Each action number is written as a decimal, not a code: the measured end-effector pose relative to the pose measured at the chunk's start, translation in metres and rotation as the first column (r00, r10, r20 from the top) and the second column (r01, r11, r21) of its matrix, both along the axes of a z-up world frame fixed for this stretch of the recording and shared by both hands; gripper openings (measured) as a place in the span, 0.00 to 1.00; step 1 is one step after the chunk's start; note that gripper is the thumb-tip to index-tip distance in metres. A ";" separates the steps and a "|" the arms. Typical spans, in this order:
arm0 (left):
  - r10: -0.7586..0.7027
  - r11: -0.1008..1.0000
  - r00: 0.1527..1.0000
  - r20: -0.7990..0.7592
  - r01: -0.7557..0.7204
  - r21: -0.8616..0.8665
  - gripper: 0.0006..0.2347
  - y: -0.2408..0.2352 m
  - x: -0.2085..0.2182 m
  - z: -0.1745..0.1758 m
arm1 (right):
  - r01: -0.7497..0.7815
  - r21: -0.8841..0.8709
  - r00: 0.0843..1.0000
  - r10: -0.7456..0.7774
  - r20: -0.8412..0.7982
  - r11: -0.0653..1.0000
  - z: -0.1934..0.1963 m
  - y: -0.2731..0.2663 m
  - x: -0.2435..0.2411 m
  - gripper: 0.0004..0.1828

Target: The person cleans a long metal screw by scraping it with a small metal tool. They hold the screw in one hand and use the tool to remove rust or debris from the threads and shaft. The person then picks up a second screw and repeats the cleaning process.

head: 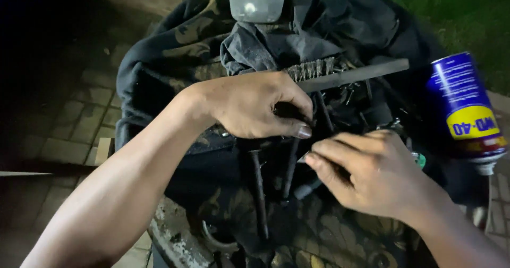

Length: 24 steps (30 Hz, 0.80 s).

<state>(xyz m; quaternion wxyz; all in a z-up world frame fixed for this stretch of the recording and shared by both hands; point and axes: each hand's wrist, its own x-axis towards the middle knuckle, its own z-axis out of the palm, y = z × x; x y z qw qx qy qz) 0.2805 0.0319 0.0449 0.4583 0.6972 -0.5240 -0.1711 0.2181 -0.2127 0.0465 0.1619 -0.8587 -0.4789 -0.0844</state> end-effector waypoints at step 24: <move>0.080 0.997 0.993 0.088 -0.077 -0.027 0.07 -0.004 -0.004 -0.004 | 0.011 -0.008 0.989 -0.012 -0.147 1.000 -0.020 -0.011 0.011 0.12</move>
